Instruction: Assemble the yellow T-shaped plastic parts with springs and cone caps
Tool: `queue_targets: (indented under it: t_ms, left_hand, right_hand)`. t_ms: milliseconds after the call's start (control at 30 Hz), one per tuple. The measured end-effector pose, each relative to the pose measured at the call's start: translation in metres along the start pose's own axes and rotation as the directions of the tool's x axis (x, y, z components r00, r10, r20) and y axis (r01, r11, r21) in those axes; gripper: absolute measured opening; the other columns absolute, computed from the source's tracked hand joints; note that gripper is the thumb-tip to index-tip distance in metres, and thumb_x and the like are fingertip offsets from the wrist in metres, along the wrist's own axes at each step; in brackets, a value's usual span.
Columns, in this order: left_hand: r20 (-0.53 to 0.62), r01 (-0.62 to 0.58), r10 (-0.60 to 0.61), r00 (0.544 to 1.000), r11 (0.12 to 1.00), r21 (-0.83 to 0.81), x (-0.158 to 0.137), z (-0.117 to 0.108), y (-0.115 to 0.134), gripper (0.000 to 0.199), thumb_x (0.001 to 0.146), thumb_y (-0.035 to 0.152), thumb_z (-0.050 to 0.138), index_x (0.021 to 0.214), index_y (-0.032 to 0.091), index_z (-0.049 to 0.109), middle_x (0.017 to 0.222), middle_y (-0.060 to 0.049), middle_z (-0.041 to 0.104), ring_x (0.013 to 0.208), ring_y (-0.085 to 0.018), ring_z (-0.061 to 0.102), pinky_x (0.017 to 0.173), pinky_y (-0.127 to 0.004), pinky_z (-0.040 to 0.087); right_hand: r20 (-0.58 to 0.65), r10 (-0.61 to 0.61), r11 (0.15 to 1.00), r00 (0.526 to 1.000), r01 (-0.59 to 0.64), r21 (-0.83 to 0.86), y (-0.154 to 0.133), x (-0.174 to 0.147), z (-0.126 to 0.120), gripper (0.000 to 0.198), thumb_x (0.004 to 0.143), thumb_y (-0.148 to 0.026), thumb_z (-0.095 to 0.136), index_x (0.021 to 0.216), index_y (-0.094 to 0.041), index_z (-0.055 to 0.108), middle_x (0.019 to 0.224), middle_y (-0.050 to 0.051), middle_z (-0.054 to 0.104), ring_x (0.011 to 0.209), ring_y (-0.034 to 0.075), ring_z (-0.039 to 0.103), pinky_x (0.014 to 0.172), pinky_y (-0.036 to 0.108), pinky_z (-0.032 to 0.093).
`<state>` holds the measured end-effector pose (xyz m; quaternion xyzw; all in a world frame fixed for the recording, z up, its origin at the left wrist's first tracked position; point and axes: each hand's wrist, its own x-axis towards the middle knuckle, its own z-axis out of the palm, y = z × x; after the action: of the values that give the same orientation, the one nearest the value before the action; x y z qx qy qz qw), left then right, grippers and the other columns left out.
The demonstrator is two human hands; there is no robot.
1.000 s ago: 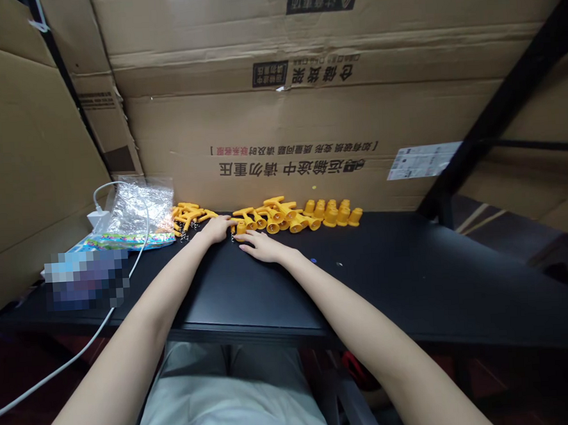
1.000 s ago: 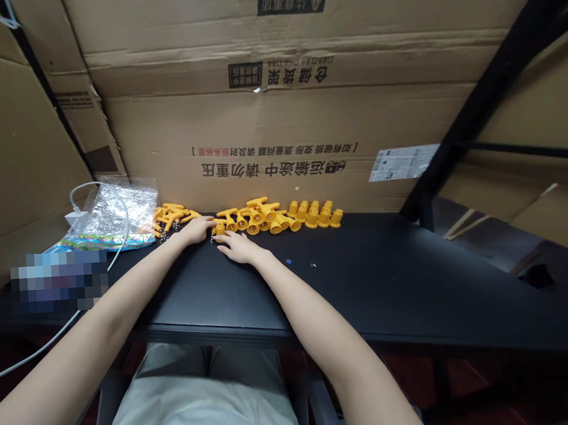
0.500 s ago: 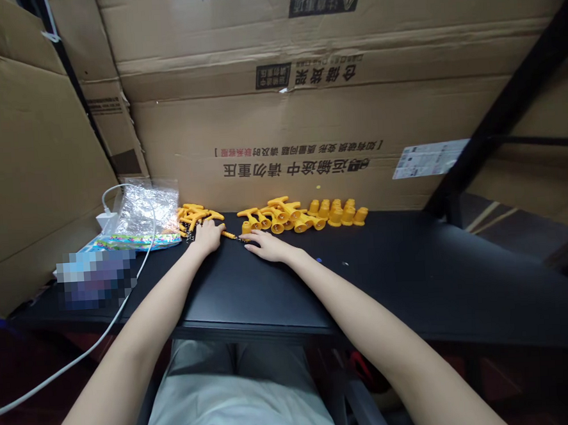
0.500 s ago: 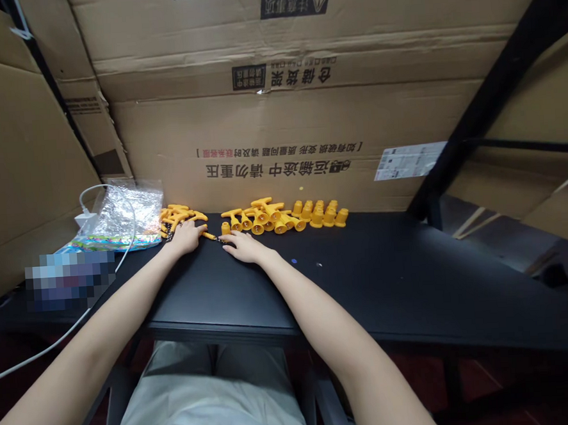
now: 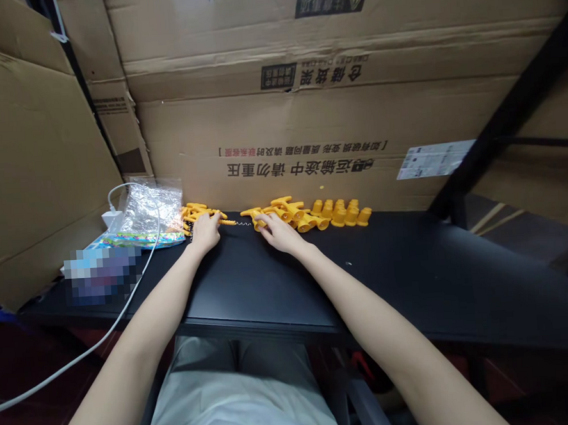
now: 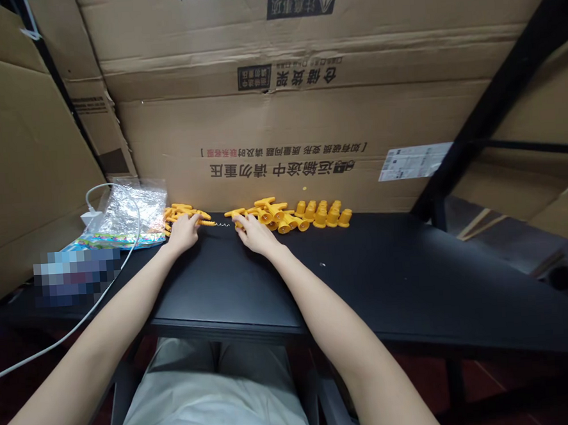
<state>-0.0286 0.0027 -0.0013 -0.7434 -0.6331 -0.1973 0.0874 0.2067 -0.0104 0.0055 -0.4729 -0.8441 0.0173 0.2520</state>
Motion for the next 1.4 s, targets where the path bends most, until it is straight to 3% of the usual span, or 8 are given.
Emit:
queue_targets:
  t_ms: [167, 400, 700, 1400]
  left_hand:
    - [0.025, 0.025, -0.026, 0.999, 0.999, 0.037, 0.0, -0.004, -0.001, 0.037, 0.091, 0.021, 0.04, 0.125, 0.021, 0.055, 0.111, -0.016, 0.058, 0.106, -0.031, 0.055, 0.088, -0.041, 0.043]
    - [0.05, 0.053, -0.057, 0.997, 0.996, 0.071, 0.0, -0.007, -0.002, 0.037, 0.092, 0.022, 0.039, 0.126, 0.02, 0.053, 0.112, -0.016, 0.057, 0.107, -0.03, 0.055, 0.086, -0.04, 0.043]
    - [0.015, 0.048, -0.048, 0.999, 0.998, 0.05, 0.001, -0.002, -0.005, 0.035, 0.091, 0.021, 0.041, 0.123, 0.019, 0.055, 0.108, -0.016, 0.058, 0.104, -0.03, 0.056, 0.084, -0.04, 0.044]
    - [0.03, 0.064, -0.065, 0.997, 0.997, 0.052, 0.001, -0.002, -0.006, 0.037, 0.091, 0.022, 0.041, 0.126, 0.019, 0.053, 0.111, -0.016, 0.058, 0.108, -0.031, 0.055, 0.086, -0.04, 0.044]
  right_hand:
    - [-0.08, -0.098, 0.992, 0.992, 0.103, 0.067, 0.016, 0.002, 0.003, 0.055, 0.087, -0.02, 0.051, 0.141, -0.025, 0.042, 0.127, 0.01, 0.058, 0.114, 0.026, 0.057, 0.098, 0.046, 0.046]
    - [-0.163, -0.216, 0.966, 0.963, 0.235, 0.108, 0.031, 0.006, 0.013, 0.052, 0.083, -0.011, 0.051, 0.134, -0.02, 0.048, 0.132, 0.013, 0.057, 0.121, 0.027, 0.055, 0.102, 0.049, 0.044]
    - [-0.229, -0.274, 0.94, 0.934, 0.31, 0.142, 0.03, 0.007, 0.014, 0.044, 0.084, -0.011, 0.05, 0.126, -0.018, 0.054, 0.124, 0.014, 0.06, 0.116, 0.027, 0.058, 0.099, 0.049, 0.046]
    - [-0.25, -0.289, 0.935, 0.924, 0.329, 0.133, 0.038, 0.01, 0.018, 0.037, 0.085, -0.011, 0.047, 0.12, -0.019, 0.055, 0.117, 0.013, 0.06, 0.111, 0.026, 0.058, 0.097, 0.048, 0.047]
